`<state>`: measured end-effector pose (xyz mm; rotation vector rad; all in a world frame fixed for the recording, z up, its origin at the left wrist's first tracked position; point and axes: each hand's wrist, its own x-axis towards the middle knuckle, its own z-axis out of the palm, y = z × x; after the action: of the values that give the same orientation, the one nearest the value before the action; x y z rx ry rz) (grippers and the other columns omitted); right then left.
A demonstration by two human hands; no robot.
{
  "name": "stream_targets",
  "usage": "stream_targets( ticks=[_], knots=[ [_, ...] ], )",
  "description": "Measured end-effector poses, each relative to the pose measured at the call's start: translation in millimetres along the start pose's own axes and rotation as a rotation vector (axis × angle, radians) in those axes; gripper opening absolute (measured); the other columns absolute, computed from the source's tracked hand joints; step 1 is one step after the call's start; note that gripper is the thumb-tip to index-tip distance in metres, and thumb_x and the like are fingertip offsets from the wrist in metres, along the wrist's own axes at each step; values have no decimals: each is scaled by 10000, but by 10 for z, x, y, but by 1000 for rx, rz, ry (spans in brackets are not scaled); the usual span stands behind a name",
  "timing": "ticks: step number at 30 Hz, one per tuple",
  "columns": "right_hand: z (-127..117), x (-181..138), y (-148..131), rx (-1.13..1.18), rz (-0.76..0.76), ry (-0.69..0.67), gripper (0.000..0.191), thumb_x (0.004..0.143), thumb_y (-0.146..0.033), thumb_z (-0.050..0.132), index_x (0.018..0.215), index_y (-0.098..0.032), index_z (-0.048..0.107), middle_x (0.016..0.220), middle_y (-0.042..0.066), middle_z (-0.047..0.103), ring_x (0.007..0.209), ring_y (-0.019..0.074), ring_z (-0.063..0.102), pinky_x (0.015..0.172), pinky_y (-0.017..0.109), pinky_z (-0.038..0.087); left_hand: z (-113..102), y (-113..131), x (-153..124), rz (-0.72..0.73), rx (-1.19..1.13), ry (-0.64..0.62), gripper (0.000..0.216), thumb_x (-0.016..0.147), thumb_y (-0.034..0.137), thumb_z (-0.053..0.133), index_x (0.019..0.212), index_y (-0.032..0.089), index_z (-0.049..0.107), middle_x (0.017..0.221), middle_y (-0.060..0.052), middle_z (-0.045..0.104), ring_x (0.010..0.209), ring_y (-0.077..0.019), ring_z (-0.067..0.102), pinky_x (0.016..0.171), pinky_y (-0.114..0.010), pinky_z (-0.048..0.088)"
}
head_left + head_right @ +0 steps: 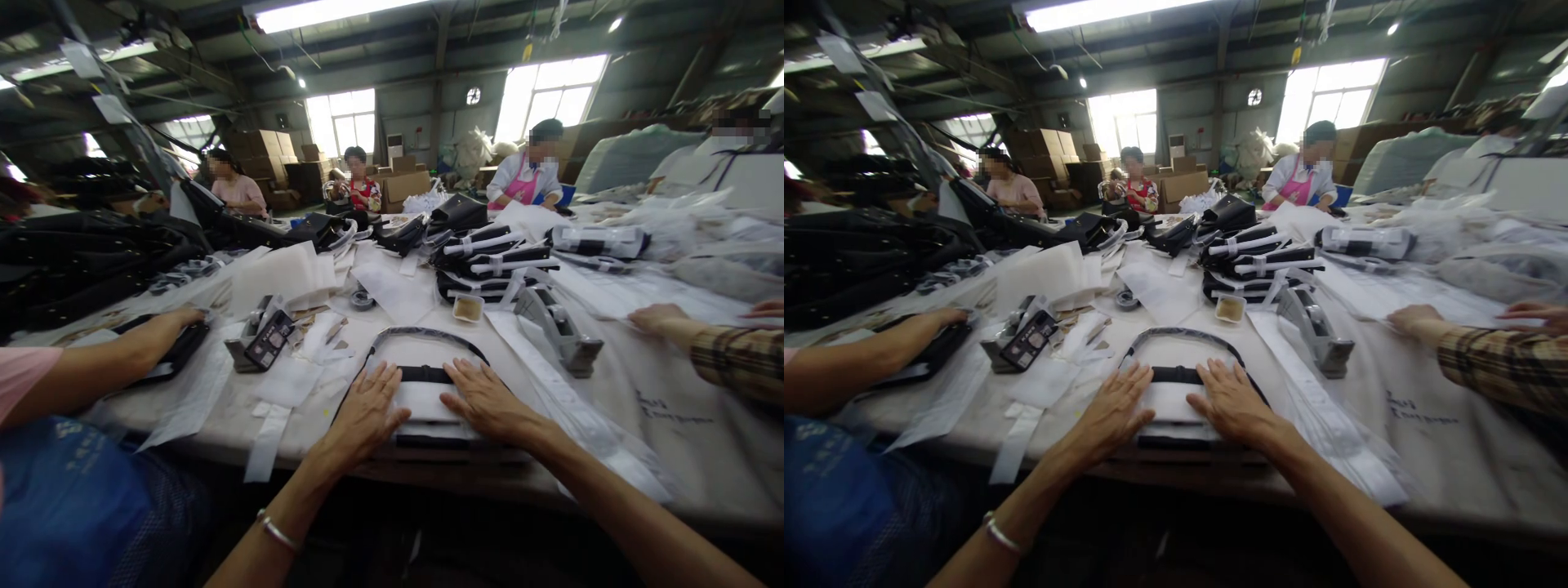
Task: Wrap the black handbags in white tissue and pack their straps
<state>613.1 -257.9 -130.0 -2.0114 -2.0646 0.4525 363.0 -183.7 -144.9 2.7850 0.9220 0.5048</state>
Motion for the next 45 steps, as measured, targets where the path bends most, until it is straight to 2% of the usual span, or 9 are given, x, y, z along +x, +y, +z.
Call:
stream_targets(
  ticks=[4,9,17,23,28,32,35,39,45],
  knots=[
    [174,-64,62,-77,14,-43,719,969,-559,342,1506,-81,338,1574,187,280,1489,303,171,1200,545,77,93,-27,-36,-35,-24,-148,590,995,488,397,1476,147,381,1531,-157,377,1443,-280,314,1169,-530,244],
    [33,-65,4,-69,46,-111,730,975,-566,302,1529,-91,280,1592,168,239,1494,290,144,1205,528,82,93,-51,-151,-23,3,-12,576,1010,503,346,1476,167,389,1498,-158,432,1414,-270,373,1161,-522,280],
    [-247,-58,-240,-13,-47,-18,733,962,-626,270,1542,-178,271,1612,84,222,1503,252,121,1216,509,36,202,40,-398,-149,37,103,576,995,541,350,1440,190,453,1484,-142,459,1378,-313,421,1102,-575,373],
    [-292,286,-534,9,-113,-33,657,982,-570,292,1517,-191,341,1594,89,284,1494,263,172,1209,523,75,177,425,-272,-148,-112,-3,609,943,502,518,1463,201,417,1511,-145,418,1403,-337,377,1135,-613,296],
    [-72,657,-566,-33,-139,-35,610,989,-510,341,1498,-175,377,1572,120,324,1476,280,234,1195,558,114,59,527,-276,-129,-329,-52,609,890,464,630,1433,241,469,1495,-97,455,1413,-321,363,1174,-556,244],
    [278,794,-548,-98,-204,9,579,985,-488,378,1481,-192,411,1541,126,380,1456,288,286,1191,569,137,-57,146,-272,-157,-516,100,243,933,304,588,1141,231,689,1190,-41,699,1127,-194,633,1010,-289,468],
    [511,800,-508,-119,-237,21,582,977,-509,402,1474,-208,428,1507,116,440,1432,300,338,1193,573,147,-166,-400,-263,-408,-308,273,166,943,246,552,975,203,710,974,-29,729,928,-158,679,861,-230,516],
    [624,798,-455,-130,-245,33,565,976,-511,404,1468,-237,439,1500,90,452,1423,295,357,1197,563,165,-330,-1181,-266,-654,90,290,237,939,131,474,1039,180,683,1092,-76,686,1039,-201,647,931,-304,501],
    [627,819,-429,-111,-231,26,587,968,-529,402,1470,-226,435,1490,80,465,1401,283,400,1193,548,216,-419,-1812,-150,-658,151,142,392,890,10,402,1117,174,675,1322,-115,587,1050,-214,647,894,-321,516]
  ],
)
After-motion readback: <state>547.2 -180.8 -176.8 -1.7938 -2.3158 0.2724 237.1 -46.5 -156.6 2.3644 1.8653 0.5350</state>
